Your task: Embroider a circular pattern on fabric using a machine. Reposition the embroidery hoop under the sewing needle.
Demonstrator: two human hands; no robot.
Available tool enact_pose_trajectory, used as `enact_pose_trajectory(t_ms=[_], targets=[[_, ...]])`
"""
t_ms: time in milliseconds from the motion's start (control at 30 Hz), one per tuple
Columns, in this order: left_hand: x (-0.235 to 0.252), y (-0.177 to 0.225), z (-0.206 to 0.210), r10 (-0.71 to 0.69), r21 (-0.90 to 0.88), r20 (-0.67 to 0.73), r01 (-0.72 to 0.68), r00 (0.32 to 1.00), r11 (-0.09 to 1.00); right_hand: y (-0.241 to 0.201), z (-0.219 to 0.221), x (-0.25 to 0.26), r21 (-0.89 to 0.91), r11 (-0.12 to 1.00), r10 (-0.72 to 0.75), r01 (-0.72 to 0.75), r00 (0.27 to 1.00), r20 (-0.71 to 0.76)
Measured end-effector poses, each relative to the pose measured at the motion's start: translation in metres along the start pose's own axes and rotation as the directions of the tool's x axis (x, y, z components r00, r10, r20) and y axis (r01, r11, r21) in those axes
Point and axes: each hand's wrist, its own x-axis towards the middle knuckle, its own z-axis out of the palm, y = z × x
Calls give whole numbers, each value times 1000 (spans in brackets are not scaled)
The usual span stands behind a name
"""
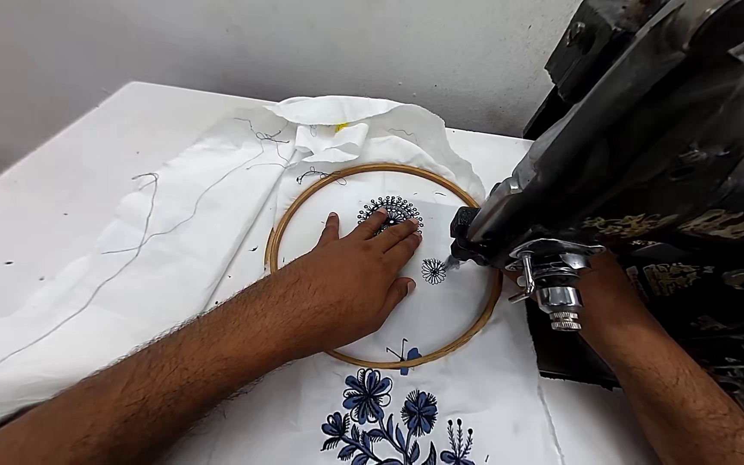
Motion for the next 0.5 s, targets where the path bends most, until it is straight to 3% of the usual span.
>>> enact_pose_trajectory(t_ms=[500], targets=[[-2,-2,-2,0,8,18,0,1000,1000,2,3,1,15,1000,9,-9,1000,1]])
